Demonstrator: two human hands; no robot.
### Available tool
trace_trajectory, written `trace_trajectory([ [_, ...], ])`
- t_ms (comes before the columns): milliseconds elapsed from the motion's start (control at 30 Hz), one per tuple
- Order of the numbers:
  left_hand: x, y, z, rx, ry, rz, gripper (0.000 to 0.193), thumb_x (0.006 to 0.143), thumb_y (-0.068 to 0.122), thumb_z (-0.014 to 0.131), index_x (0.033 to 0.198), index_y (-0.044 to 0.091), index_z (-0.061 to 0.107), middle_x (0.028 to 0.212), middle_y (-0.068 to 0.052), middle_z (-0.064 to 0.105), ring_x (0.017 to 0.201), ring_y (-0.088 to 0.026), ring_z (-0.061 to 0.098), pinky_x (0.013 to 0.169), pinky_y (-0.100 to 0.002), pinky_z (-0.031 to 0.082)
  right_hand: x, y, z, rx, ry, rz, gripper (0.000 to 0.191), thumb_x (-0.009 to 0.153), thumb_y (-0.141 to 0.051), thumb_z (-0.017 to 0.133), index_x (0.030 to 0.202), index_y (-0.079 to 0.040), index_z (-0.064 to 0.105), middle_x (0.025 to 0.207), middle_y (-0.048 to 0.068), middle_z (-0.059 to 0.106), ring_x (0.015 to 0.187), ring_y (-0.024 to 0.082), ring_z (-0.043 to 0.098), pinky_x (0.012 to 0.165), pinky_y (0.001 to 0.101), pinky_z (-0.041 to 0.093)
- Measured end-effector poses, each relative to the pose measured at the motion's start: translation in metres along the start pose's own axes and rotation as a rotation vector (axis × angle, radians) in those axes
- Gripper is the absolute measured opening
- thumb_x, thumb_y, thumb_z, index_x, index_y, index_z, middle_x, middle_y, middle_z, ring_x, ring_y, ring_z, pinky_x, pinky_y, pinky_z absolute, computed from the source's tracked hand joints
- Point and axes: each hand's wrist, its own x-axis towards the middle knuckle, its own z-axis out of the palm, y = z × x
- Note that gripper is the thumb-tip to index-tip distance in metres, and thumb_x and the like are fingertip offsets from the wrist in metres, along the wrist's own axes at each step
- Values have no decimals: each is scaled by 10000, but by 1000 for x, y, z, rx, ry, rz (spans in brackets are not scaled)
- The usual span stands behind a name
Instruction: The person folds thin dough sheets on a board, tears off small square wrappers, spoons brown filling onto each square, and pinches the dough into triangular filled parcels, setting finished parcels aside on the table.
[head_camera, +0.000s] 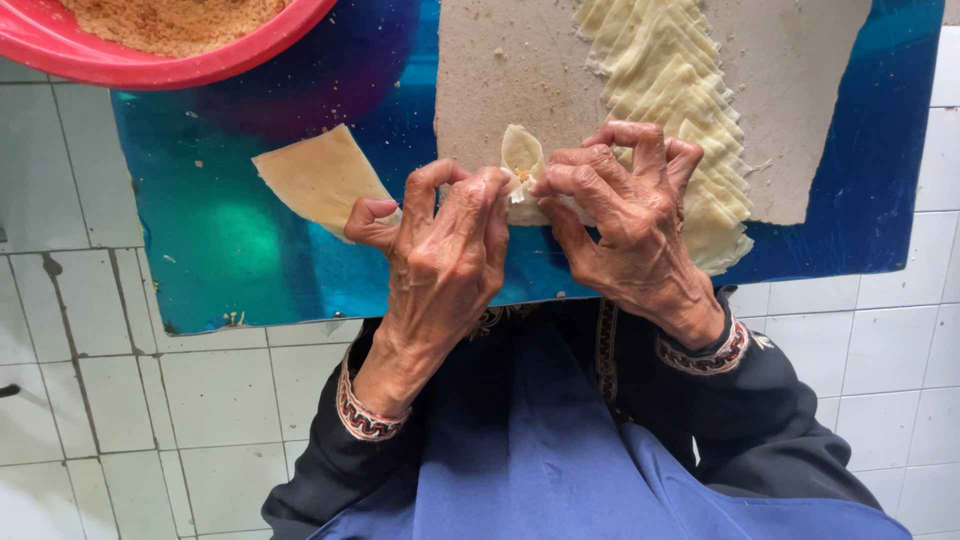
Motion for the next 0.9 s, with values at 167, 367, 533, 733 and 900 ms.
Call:
trace_trajectory([
  [167, 1, -5, -3, 20, -58, 33, 166, 991, 86, 754, 1136, 129, 685, 1084, 66, 668, 1139, -196, 564, 908, -489, 280, 1, -1, -2, -7, -5, -3, 336, 903, -81, 840, 1173, -171, 663, 1203, -40, 701, 1201, 256, 565, 1007, 464, 285],
  [367, 5, -10, -6, -37, -94, 81, 195, 953, 146, 782, 1139, 144, 725, 1116, 57, 649, 1147, -235, 517, 893, -501, 298, 0, 0, -2, -35, 4, -29, 327, 934, -81, 829, 1214, -180, 692, 1195, -53, 700, 1198, 242, 562, 1008, 471, 277],
  [533, 5, -18, -13, 24, -117, 148, 156, 964, 172, 790, 1113, 182, 745, 1123, 98, 653, 1180, -195, 516, 913, -520, 250, -1, -1, -5, -125, 9, -96, 298, 944, -136, 834, 1223, -202, 752, 1208, -65, 706, 1200, 238, 555, 1003, 488, 271],
  [733, 8, -22, -10, 112, -126, 180, 174, 948, 153, 786, 1115, 183, 746, 1164, 119, 667, 1243, -157, 522, 960, -506, 228, 6, -3, -11, -138, -19, -167, 318, 958, -327, 873, 1189, -142, 755, 1193, -26, 687, 1172, 247, 558, 952, 529, 263],
  [900, 13, -26, -11, -58, -191, 143, 217, 865, 203, 806, 1065, 150, 740, 1106, 52, 665, 1186, -232, 509, 947, -487, 277, 13, -3, -16, -271, -44, -268, 267, 936, -182, 821, 1178, -97, 746, 1165, -12, 681, 1185, 231, 565, 952, 514, 273],
])
